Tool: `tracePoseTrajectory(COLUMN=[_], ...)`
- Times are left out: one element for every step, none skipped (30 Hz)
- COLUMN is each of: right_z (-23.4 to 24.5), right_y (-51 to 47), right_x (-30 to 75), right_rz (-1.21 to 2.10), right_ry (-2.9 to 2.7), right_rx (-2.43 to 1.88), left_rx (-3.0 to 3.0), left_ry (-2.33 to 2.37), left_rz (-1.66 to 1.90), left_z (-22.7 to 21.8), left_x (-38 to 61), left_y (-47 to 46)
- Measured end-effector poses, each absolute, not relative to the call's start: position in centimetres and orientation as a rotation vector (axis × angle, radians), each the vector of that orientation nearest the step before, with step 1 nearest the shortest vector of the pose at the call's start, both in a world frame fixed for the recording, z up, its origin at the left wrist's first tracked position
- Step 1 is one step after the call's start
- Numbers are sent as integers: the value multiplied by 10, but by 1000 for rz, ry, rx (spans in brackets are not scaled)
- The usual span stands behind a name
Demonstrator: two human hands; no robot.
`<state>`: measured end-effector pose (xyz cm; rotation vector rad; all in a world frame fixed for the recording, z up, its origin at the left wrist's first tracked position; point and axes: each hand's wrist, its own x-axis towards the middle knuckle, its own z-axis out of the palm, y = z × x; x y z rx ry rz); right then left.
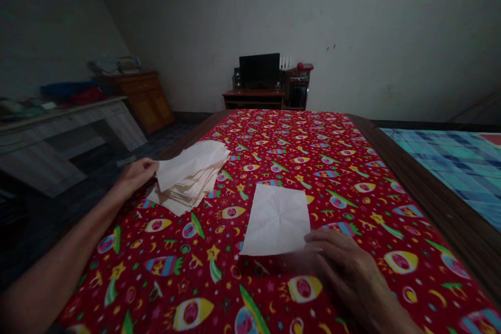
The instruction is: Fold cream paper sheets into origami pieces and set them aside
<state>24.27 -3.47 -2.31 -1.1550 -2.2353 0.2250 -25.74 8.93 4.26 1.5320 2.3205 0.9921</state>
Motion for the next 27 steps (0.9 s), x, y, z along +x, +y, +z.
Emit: tracePoseTrajectory(right_z=[-23, -23, -23, -22, -21, -21, -21, -20, -20, -19, -18, -17, -15, -13, -10, -8, -5, -3, -1, 1, 2, 3, 4, 5, 5, 6, 6], right_y=[-35, -35, -36, -36, -36, -36, -36, -36, -36, -36, -36, -37, -37, -38, -38, -38, -38, -39, -39, -39, -39, -40, -41, -42, -44, -46, -48], right_x=[242, 242, 242, 241, 241, 240, 240, 240, 240, 240, 239, 239, 237, 235, 233, 230, 228, 225, 223, 221, 220, 219, 219, 218, 218, 217, 216], right_rz=[243, 259, 268, 271, 271, 269, 267, 269, 272, 276, 278, 275, 269, 256, 237, 212, 168, 125, 90, 68, 59, 60, 75, 100, 130, 164, 201], right_ry=[-2236, -2236, -2238, -2236, -2231, -2223, -2212, -2203, -2193, -2188, -2186, -2185, -2186, -2185, -2187, -2194, -2182, -2170, -2165, -2161, -2161, -2167, -2174, -2179, -2177, -2166, -2145], right_rx=[-1160, -1162, -1160, -1152, -1143, -1136, -1131, -1127, -1124, -1122, -1114, -1104, -1093, -1076, -1063, -1049, -1022, -998, -968, -943, -925, -918, -931, -965, -1017, -1083, -1153], left_rx=[1586, 1663, 1759, 1922, 2092, 2194, 2279, 2361, 2429, 2477, 2526, 2569, 2595, 2595, 2584, 2579, 2581, 2593, 2610, 2623, 2628, 2618, 2596, 2566, 2536, 2510, 2493], left_ry=[2371, 2416, 2440, 2435, 2370, 2248, 2084, 1902, 1706, 1529, 1351, 1148, 963, 853, 808, 778, 753, 711, 668, 625, 585, 556, 539, 537, 547, 565, 596], left_rz=[1007, 1036, 1077, 1107, 1127, 1145, 1123, 1044, 933, 831, 703, 580, 496, 424, 414, 452, 512, 563, 614, 669, 721, 771, 819, 851, 869, 880, 890], left_z=[44, 46, 48, 50, 53, 55, 57, 57, 57, 54, 50, 44, 37, 29, 21, 13, 6, 0, -4, -8, -10, -11, -11, -11, -10, -10, -9], left_x=[-256, -254, -250, -244, -236, -225, -211, -196, -180, -163, -147, -132, -120, -109, -100, -92, -86, -82, -78, -75, -73, -71, -70, -69, -69, -68, -68], left_y=[87, 84, 81, 76, 70, 62, 53, 43, 33, 23, 14, 6, 1, -2, -3, -2, 0, 3, 6, 9, 11, 11, 11, 10, 8, 6, 4])
